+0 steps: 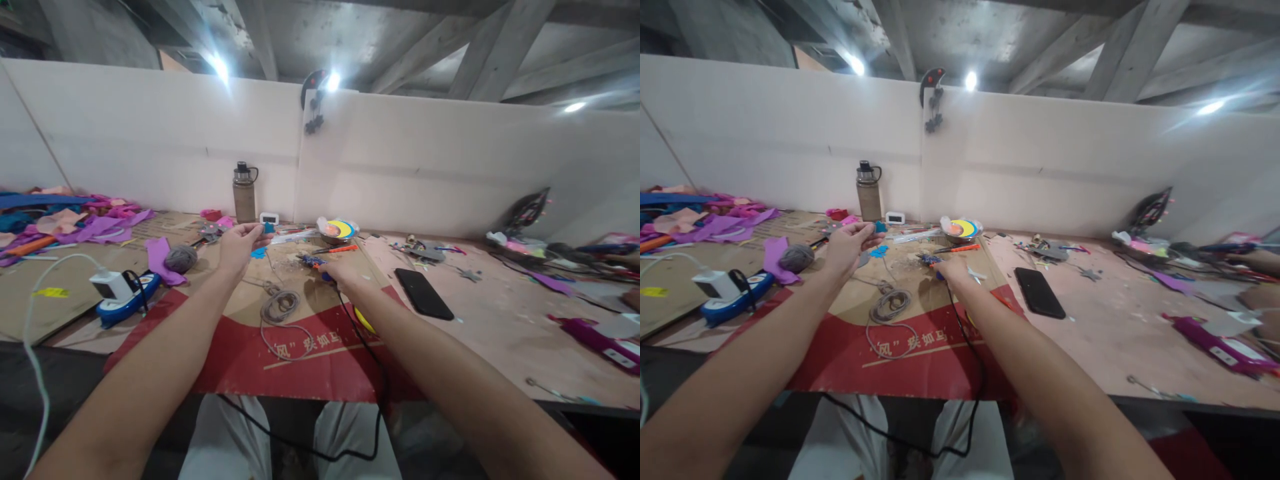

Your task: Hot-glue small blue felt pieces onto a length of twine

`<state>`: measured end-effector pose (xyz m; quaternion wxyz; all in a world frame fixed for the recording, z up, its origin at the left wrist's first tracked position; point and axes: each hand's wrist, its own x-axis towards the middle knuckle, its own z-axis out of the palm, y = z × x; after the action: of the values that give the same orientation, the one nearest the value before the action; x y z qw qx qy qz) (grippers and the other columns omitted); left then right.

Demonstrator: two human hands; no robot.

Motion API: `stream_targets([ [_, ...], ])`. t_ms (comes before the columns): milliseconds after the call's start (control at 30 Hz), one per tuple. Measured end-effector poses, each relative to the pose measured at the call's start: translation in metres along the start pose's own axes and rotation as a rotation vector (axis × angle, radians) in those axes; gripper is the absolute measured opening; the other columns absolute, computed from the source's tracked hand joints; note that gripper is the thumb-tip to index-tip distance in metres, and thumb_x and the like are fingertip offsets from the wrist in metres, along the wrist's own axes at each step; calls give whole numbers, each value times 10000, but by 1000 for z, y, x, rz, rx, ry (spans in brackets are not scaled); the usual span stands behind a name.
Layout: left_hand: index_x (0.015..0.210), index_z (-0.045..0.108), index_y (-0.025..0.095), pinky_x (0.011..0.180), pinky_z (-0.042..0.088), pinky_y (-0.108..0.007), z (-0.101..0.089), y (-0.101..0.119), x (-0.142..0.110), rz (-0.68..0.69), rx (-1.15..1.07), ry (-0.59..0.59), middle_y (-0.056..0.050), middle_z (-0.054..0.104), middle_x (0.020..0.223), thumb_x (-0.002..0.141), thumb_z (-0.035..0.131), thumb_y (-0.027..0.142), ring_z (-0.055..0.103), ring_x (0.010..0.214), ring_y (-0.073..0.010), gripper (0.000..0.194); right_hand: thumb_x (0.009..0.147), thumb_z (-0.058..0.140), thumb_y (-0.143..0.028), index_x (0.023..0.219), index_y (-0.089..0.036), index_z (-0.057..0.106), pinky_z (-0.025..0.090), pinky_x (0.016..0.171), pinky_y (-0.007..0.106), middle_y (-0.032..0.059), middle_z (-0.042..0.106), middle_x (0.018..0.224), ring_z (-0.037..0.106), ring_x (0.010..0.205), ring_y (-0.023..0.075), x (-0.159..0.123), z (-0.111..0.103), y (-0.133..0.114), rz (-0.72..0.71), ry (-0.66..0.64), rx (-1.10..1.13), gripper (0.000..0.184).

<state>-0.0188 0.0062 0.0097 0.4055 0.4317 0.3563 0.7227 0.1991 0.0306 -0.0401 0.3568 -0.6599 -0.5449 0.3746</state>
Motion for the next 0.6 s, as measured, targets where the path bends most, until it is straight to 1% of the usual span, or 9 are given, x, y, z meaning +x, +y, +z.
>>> stream_targets([
  [67, 777, 638, 92, 638, 582, -264, 0, 0, -1, 2, 2, 1, -34, 676, 646, 775, 670, 119, 701, 618, -148, 42, 748, 585, -128, 649, -184, 507, 305, 412, 217, -13, 472, 487, 434, 468, 112, -4, -8, -4, 87, -65, 98, 138],
  [133, 780, 641, 92, 645, 581, -263, 1, 1, -2, -4, 1, -1, -34, 675, 650, 776, 670, 122, 700, 620, -146, 42, 757, 563, -110, 655, -177, 503, 288, 390, 204, -14, 479, 483, 402, 431, 95, -10, -14, -9, 139, -149, 191, 136],
  [233, 781, 640, 95, 654, 579, -264, 0, 0, -2, -27, -11, 0, -36, 675, 658, 780, 659, 116, 699, 626, -144, 28, 753, 560, -99, 687, -167, 515, 297, 382, 188, -14, 496, 506, 406, 430, 84, -21, -16, -22, 122, -220, 342, 105],
  [300, 779, 641, 97, 658, 578, -261, -1, -1, -2, -40, -18, -12, -39, 676, 669, 781, 665, 124, 702, 641, -145, 36, 777, 540, -123, 739, -186, 493, 345, 412, 169, -42, 474, 545, 425, 467, 75, -30, -11, -33, 30, -184, 464, 87],
  [367, 780, 644, 99, 656, 575, -254, -2, -1, -2, -47, -20, -26, -40, 678, 681, 781, 673, 136, 703, 651, -145, 48, 789, 540, -151, 851, -223, 477, 413, 483, 146, -64, 494, 646, 464, 539, 61, -38, -4, -44, -107, -98, 582, 114],
  [433, 780, 644, 101, 651, 572, -248, -2, -1, -2, -55, -17, -24, -35, 675, 680, 779, 676, 139, 701, 648, -141, 50, 741, 594, -166, 951, -257, 465, 491, 570, 170, -55, 565, 817, 545, 668, 75, -46, 2, -51, -331, -8, 714, 263],
  [467, 779, 643, 103, 650, 571, -247, -2, -1, -2, -58, -17, -19, -31, 673, 677, 778, 679, 140, 700, 645, -140, 51, 723, 613, -188, 976, -263, 457, 513, 583, 195, -39, 592, 901, 578, 728, 95, -50, 5, -52, -439, 8, 750, 306],
  [533, 780, 646, 102, 651, 570, -247, -1, -1, -3, -63, -12, -22, -29, 671, 674, 772, 688, 144, 697, 640, -138, 61, 742, 596, -243, 1027, -261, 443, 510, 542, 225, 7, 624, 1037, 608, 761, 127, -58, 7, -50, -589, -21, 716, 324],
  [600, 782, 652, 95, 646, 567, -244, 1, 0, -4, -70, 4, -38, -35, 675, 677, 769, 697, 149, 694, 628, -136, 72, 802, 536, -278, 1124, -250, 424, 479, 491, 237, 48, 641, 1078, 608, 700, 132, -64, 8, -44, -674, -45, 523, 342],
])
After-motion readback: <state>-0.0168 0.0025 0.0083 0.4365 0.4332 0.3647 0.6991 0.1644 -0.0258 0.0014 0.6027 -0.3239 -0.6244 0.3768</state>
